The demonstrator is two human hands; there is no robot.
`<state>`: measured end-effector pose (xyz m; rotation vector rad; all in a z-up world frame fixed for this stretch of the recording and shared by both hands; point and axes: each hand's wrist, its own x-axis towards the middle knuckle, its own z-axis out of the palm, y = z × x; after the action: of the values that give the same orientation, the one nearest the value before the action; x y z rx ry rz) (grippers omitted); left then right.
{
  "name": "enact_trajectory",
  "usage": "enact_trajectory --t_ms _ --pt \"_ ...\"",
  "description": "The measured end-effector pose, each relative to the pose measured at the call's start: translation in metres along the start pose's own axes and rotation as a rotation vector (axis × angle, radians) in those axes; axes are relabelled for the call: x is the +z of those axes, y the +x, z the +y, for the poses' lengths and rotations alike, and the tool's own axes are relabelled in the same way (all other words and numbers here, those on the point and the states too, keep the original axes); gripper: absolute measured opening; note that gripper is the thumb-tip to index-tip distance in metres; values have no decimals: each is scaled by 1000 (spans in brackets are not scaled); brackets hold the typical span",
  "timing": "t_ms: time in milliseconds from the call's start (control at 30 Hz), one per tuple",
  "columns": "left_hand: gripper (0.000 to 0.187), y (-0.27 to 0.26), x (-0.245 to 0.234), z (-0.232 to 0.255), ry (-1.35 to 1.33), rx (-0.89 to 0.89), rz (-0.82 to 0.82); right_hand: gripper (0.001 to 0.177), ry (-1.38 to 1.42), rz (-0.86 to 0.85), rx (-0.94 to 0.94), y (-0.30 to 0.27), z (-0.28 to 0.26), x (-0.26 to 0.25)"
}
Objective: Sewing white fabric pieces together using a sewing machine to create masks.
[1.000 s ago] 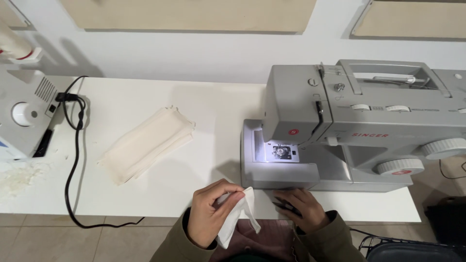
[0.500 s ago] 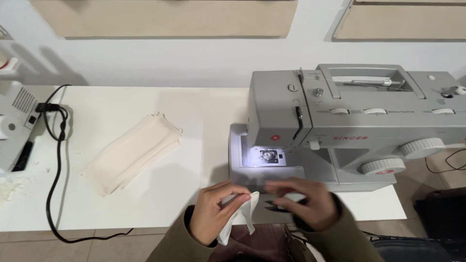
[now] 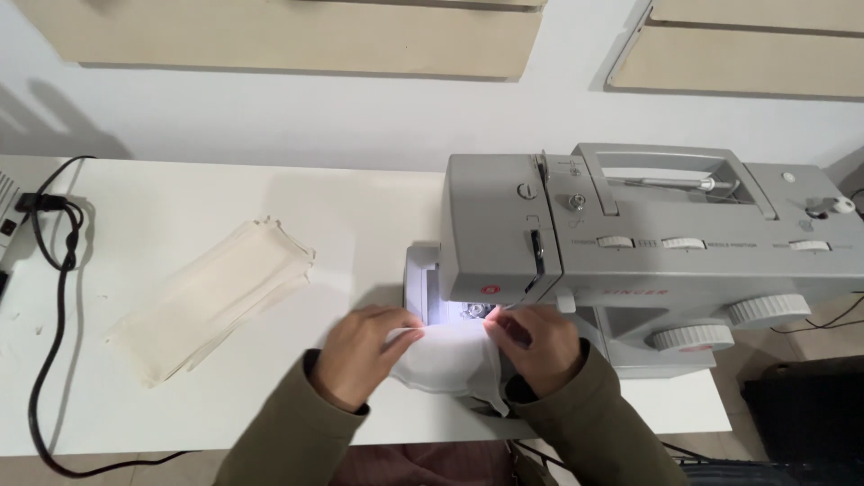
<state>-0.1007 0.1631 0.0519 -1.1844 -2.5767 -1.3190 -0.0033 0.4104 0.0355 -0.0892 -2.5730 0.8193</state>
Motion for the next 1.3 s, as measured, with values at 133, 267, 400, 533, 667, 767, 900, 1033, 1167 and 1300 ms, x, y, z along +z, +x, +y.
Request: enact_trajectory --t_ms 133,267,400,533,667,767,900,1033,1167,1300 --pt "15 25 -1 -6 73 -22 -21 15 -46 55 -59 2 7 8" --pt "35 53 36 -18 89 80 121 13 -50 25 -49 1 8 9" --pt "20 73 59 -12 148 -9 137 11 -108 54 -112 -3 4 5" --pt "12 72 75 -42 32 186 256 12 -103 62 -188 -10 9 -4" --pt "6 68 59 -39 91 149 315 20 -106 25 -262 -11 9 -16" --pt "9 64 48 -31 92 84 321 25 -124 -1 -287 -13 5 -21" --pt "9 65 39 -45 77 17 360 29 -173 -10 -309 -11 0 -23" --pt "13 65 30 -60 136 -22 392 29 -192 1 -311 -12 3 -22" --pt "18 52 32 -82 169 -88 331 29 -191 -8 -325 -11 6 -18" --pt "47 10 40 -43 442 116 251 30 -196 -47 -309 -8 12 -18"
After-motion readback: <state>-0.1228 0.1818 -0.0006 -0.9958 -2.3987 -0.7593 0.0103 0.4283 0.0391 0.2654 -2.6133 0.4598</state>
